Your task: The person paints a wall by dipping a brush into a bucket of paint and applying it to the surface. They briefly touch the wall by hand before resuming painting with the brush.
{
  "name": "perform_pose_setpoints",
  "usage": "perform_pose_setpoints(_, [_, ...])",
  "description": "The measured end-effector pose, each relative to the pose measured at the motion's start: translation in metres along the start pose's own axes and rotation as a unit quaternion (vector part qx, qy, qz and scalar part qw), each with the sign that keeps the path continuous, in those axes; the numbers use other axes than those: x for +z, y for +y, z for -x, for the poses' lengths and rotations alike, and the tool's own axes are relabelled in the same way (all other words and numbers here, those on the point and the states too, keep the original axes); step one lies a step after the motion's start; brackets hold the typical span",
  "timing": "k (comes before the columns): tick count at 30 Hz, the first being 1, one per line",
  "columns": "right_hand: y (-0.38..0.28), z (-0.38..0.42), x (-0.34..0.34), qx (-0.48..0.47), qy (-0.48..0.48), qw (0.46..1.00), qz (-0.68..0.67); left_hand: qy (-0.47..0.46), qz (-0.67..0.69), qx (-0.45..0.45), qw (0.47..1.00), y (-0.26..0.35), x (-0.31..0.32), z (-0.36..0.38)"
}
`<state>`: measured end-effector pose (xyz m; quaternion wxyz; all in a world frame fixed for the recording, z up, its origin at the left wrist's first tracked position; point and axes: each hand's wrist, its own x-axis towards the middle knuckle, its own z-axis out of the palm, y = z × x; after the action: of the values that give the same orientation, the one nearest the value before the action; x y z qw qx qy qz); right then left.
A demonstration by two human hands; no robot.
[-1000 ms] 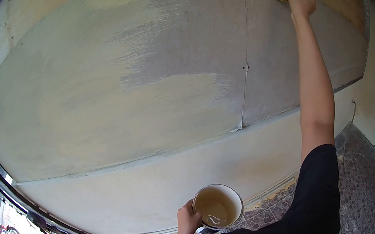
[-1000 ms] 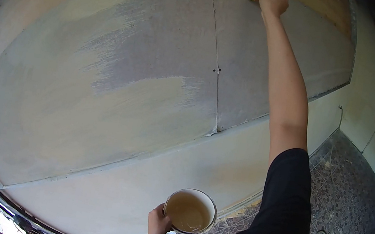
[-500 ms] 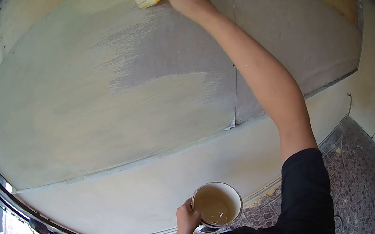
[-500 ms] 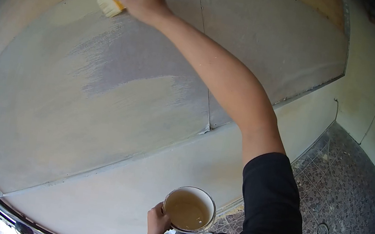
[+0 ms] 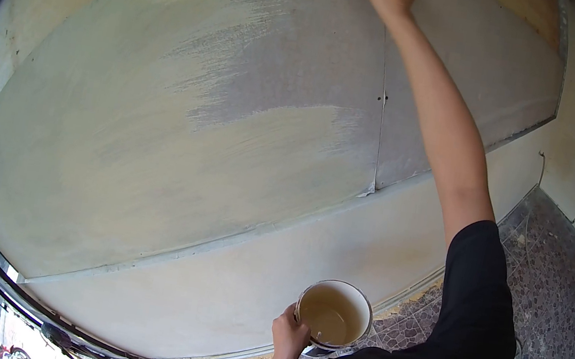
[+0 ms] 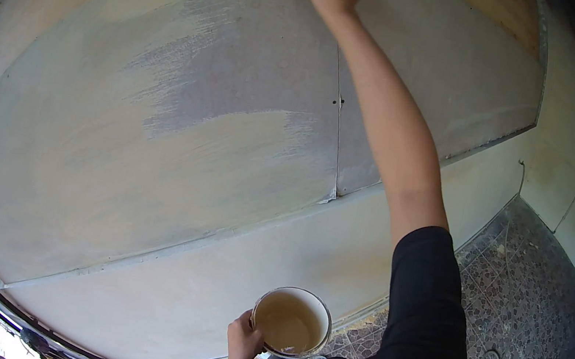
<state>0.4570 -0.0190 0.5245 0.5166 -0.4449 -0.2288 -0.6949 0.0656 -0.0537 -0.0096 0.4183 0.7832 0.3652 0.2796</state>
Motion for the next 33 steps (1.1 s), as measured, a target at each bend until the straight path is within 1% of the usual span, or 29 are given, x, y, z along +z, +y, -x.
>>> perform_pose_setpoints(1, [-0.044, 0.011, 0.007, -0.070, 0.057, 0.990, -0.113, -0.012, 0.010, -0.029, 0.999, 0.004, -0.002, 0.000])
perform_pose_setpoints(2, [-0.081, 0.018, 0.003, -0.048, -0.044, 0.987, -0.149, -0.026, 0.019, -0.059, 0.998, 0.008, -0.003, 0.001])
perform_pose_setpoints(3, [-0.112, 0.021, -0.006, -0.059, -0.103, 0.979, -0.166, -0.030, 0.018, -0.059, 0.998, 0.011, -0.005, 0.001])
perform_pose_setpoints(4, [-0.126, 0.025, 0.010, -0.071, -0.204, 0.960, -0.179, -0.029, 0.006, -0.054, 0.998, 0.015, -0.006, 0.001])
perform_pose_setpoints(5, [-0.144, 0.024, -0.016, -0.017, -0.263, 0.915, -0.307, -0.028, -0.005, -0.050, 0.998, 0.018, -0.006, 0.000])
perform_pose_setpoints(6, [-0.161, 0.024, -0.045, 0.041, -0.317, 0.846, -0.426, -0.032, -0.005, -0.050, 0.998, 0.022, -0.007, -0.001])
perform_pose_setpoints(7, [-0.155, 0.026, -0.043, 0.042, -0.318, 0.847, -0.424, -0.043, 0.003, -0.059, 0.997, 0.026, -0.008, -0.002])
perform_pose_setpoints(9, [-0.129, 0.034, -0.034, 0.017, -0.261, 0.871, -0.415, -0.053, 0.011, -0.067, 0.996, 0.023, -0.005, -0.003])
perform_pose_setpoints(11, [-0.058, 0.032, -0.011, 0.131, -0.219, 0.821, -0.510, -0.049, 0.028, -0.058, 0.997, 0.009, 0.002, -0.005])
perform_pose_setpoints(12, [-0.025, 0.019, -0.021, 0.184, -0.194, 0.824, -0.500, -0.045, 0.031, -0.056, 0.997, 0.014, 0.001, -0.006])
perform_pose_setpoints(13, [0.009, 0.011, -0.024, 0.205, -0.144, 0.852, -0.460, -0.042, 0.011, -0.046, 0.998, 0.022, -0.004, -0.004])
perform_pose_setpoints(14, [0.048, 0.001, -0.027, 0.179, -0.113, 0.887, -0.410, -0.039, -0.012, -0.036, 0.999, 0.025, -0.007, -0.002])
perform_pose_setpoints(15, [0.090, 0.000, -0.023, 0.195, -0.062, 0.927, -0.314, -0.037, -0.012, -0.038, 0.999, 0.023, -0.008, -0.001])
perform_pose_setpoints(16, [0.107, -0.009, -0.041, 0.252, -0.043, 0.933, -0.253, -0.031, 0.004, -0.031, 0.999, 0.019, -0.007, 0.001])
perform_pose_setpoints(18, [0.115, -0.018, -0.062, 0.252, 0.009, 0.967, -0.048, -0.021, 0.024, -0.026, 0.999, 0.013, -0.006, 0.004])
perform_pose_setpoints(19, [0.107, -0.016, -0.058, 0.252, 0.007, 0.966, -0.054, -0.012, 0.009, -0.008, 1.000, 0.010, -0.006, 0.006])
perform_pose_setpoints(21, [0.079, -0.007, -0.045, 0.130, -0.036, 0.987, 0.083, 0.002, -0.007, 0.009, 1.000, 0.009, -0.007, 0.008])
perform_pose_setpoints(22, [0.040, 0.003, -0.032, 0.100, -0.083, 0.978, 0.162, -0.003, -0.003, 0.002, 1.000, 0.010, -0.009, 0.010])
perform_pose_setpoints(23, [-0.006, 0.019, -0.021, 0.036, -0.048, 0.994, 0.093, -0.008, 0.002, -0.004, 1.000, 0.010, -0.011, 0.011])
perform_pose_setpoints(24, [-0.044, 0.040, 0.011, 0.006, -0.018, 1.000, 0.001, -0.005, 0.002, -0.006, 1.000, 0.009, -0.011, 0.012])
perform_pose_setpoints(25, [-0.102, 0.055, 0.015, -0.014, -0.006, 1.000, -0.018, -0.010, 0.008, -0.027, 1.000, 0.008, -0.012, 0.012])
perform_pose_setpoints(26, [-0.146, 0.070, 0.029, -0.026, -0.046, 0.996, -0.075, -0.017, 0.015, -0.050, 0.998, 0.006, -0.012, 0.015])
perform_pose_setpoints(27, [-0.198, 0.083, 0.027, -0.027, -0.009, 0.996, -0.088, -0.015, 0.014, -0.054, 0.998, 0.004, -0.013, 0.018])
perform_pose_setpoints(28, [-0.236, 0.089, 0.022, -0.033, -0.012, 0.992, -0.118, 0.003, 0.006, -0.042, 0.999, 0.003, -0.013, 0.021])
perform_pose_setpoints(29, [-0.273, 0.099, 0.018, -0.051, -0.001, 0.982, -0.181, 0.021, -0.001, -0.028, 0.999, 0.003, -0.013, 0.022])
perform_pose_setpoints(30, [-0.305, 0.107, 0.007, -0.046, -0.046, 0.968, -0.242, 0.021, 0.001, -0.031, 0.999, 0.005, -0.014, 0.025])
perform_pose_setpoints(31, [-0.334, 0.115, -0.002, -0.058, -0.108, 0.933, -0.339, 0.015, 0.010, -0.043, 0.999, 0.010, -0.017, 0.025])
perform_pose_setpoints(32, [-0.348, 0.119, -0.007, -0.067, -0.169, 0.885, -0.429, 0.008, 0.017, -0.054, 0.998, 0.013, -0.019, 0.026])
perform_pose_setpoints(33, [-0.348, 0.117, -0.008, -0.066, -0.170, 0.885, -0.429, 0.008, 0.017, -0.055, 0.998, 0.014, -0.019, 0.026])
